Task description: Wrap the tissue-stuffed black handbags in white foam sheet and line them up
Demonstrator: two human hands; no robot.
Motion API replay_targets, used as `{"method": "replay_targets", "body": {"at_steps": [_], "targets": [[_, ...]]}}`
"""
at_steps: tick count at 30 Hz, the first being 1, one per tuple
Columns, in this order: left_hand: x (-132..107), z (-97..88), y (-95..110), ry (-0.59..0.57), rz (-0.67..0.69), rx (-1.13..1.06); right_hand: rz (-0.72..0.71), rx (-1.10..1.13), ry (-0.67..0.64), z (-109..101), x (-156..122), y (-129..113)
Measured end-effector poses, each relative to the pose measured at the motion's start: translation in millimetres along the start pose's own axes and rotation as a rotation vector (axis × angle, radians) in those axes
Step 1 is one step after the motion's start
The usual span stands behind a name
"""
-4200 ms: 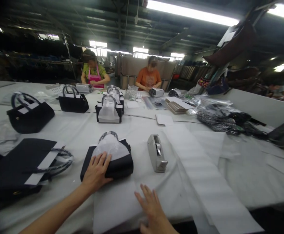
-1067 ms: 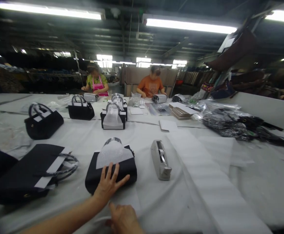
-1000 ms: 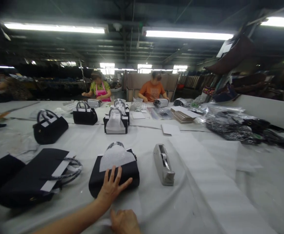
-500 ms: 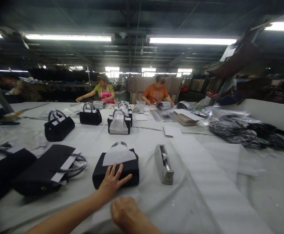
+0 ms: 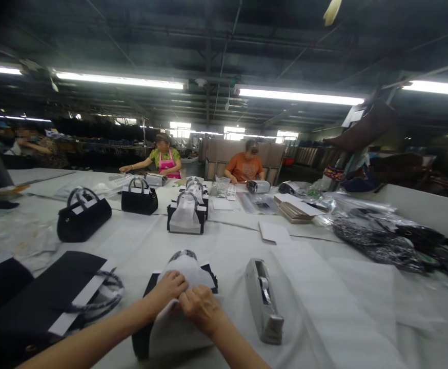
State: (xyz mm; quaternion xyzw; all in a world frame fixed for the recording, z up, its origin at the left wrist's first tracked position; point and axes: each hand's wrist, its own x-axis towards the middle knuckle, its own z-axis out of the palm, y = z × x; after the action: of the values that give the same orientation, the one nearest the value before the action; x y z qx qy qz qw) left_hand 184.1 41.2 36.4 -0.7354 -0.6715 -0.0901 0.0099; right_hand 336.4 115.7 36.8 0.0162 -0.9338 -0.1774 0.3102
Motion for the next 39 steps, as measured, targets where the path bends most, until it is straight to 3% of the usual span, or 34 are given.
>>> {"method": "replay_targets", "body": {"at_steps": [4,11,16,19,22,25,28,32,35,37,39], "targets": [[-3,-12.4,-7,-0.062,0.057,-0.053,0.03,0.001,0.028,11,-2,-5],[25,-44.3,-31,-0.09,-0.084,-0.17,0.135,0.187,-0.243,8,12,-4],[19,-55.0,-13,0.005,-0.164,-0.176,0.313,0.333,-0.412,15,25,3],[1,-43.6,12,0.104,-0.22,-0.175,0.349,0.343,-0.436,20,29,3],[-17,-19.5,33,0.229,-0.329,-0.175,0.356,0.355,-0.453,24,30,2],[-29,6.5,42,0.355,-0.415,-0.183,0.384,0.366,-0.472,27,30,1],[-36,21.9,43,0.457,-0.414,-0.167,0.412,0.365,-0.48,21,29,1],[-38,25.4,43,0.463,-0.4,-0.134,0.418,0.363,-0.413,-7,15,8],[-37,25.9,42,0.447,-0.409,-0.138,0.545,0.304,-0.391,-28,1,15],[-36,24.8,41,0.448,-0.405,-0.129,0.588,0.298,-0.426,-33,-3,17],[-35,18.9,39,0.465,-0.381,-0.099,0.544,0.33,-0.419,-31,-2,17]]}}
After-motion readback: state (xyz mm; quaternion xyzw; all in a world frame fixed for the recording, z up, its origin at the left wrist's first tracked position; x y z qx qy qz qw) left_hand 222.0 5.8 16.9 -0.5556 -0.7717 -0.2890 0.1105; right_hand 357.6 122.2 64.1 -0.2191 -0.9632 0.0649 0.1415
